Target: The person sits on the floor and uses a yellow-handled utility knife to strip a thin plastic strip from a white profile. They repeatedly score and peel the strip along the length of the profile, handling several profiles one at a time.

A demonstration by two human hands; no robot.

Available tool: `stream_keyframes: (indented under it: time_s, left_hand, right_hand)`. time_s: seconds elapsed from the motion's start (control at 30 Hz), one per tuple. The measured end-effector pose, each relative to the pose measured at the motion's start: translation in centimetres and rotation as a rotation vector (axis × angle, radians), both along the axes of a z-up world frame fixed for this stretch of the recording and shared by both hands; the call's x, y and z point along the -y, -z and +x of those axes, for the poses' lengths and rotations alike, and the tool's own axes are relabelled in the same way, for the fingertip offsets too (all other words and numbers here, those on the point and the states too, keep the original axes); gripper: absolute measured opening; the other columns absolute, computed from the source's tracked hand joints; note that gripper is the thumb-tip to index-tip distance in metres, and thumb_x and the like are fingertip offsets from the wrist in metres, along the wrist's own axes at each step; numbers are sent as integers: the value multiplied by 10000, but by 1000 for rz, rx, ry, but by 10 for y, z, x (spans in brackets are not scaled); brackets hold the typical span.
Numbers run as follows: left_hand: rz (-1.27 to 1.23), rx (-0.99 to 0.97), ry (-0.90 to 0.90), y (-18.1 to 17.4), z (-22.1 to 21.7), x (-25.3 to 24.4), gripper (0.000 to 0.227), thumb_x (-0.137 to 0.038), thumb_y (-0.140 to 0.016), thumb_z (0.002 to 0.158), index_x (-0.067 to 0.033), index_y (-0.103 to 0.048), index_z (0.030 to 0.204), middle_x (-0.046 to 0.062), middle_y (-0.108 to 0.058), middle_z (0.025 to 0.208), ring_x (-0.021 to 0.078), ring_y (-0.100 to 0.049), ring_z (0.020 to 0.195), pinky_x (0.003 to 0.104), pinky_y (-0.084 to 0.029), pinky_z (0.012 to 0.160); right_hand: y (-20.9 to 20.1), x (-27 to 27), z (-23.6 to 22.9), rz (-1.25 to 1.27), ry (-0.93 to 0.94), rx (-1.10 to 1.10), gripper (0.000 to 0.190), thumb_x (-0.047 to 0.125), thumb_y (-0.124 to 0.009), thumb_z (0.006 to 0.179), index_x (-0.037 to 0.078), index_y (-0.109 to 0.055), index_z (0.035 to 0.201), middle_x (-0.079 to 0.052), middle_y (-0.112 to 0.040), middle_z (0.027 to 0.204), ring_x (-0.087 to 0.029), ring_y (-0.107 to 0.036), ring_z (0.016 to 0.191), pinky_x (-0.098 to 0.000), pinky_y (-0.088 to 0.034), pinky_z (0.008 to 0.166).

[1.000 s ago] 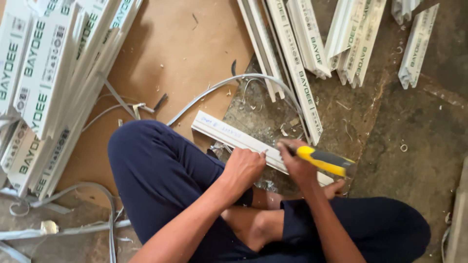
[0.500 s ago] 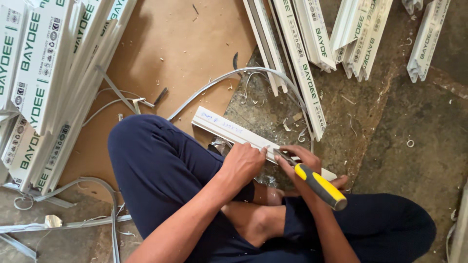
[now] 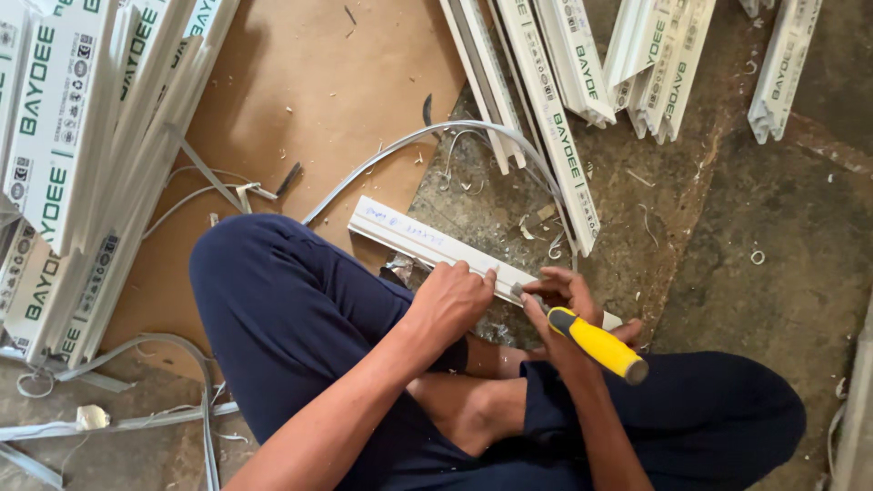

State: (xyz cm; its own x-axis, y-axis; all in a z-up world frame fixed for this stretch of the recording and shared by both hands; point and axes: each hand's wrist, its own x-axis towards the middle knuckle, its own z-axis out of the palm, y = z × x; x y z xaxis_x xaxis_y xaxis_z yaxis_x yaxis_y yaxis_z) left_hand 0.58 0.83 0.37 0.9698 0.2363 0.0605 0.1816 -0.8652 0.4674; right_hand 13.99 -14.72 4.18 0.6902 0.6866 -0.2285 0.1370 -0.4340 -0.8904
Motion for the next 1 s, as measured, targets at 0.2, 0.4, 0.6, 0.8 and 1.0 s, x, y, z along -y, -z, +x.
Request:
stream_keyframes:
  time_s: [0.2,0.4,0.6,0.8,1.0]
  left_hand:
    - [34,-38,16,2,1,3,202,-140,-589,914,-6,-717,993,101,-711,684,275,-716,709,414,-518,540]
    - [52,-74,31,-1,2,5,213,-150,-580,921,-19,-724,1007,81,-707,653,267,-709,663,412,-499,525]
    - [62,-72,5,0,1,6,216,-160,-575,935,-32,-731,1014,77,-704,661,256,-706,654,406,-492,526]
    - [59,-37,-15,1,1,5,218,-155,-568,936,-34,-741,991,83,-705,637,260,-710,614,409,-498,499]
    - [-16,-16,-33,7,3,7,213,-145,-560,965,-34,-738,926,99,-701,632,267,-710,591,419,-511,507]
  right_hand:
    - [-6,-8,4,8,-69,-22,341,-48,-762,850,11,-601,1145,-80,-723,1012,-121,-715,964,-262,-585,848]
    - [-16,-10,7,-44,-179,158,318,-21,-796,819,17,-637,1093,-86,-756,1037,-122,-724,904,-260,-585,794]
    - [-6,-6,1,-69,-107,287,198,82,-835,840,7,-723,985,-75,-760,1016,-148,-717,895,-274,-560,809]
    - [-5,-14,-1,-253,16,170,168,114,-818,878,35,-784,1022,-76,-784,885,-120,-714,774,-256,-561,717]
    - [-14,-26,-2,-7,35,227,154,93,-780,939,24,-760,1075,-78,-781,970,-102,-723,880,-255,-573,794]
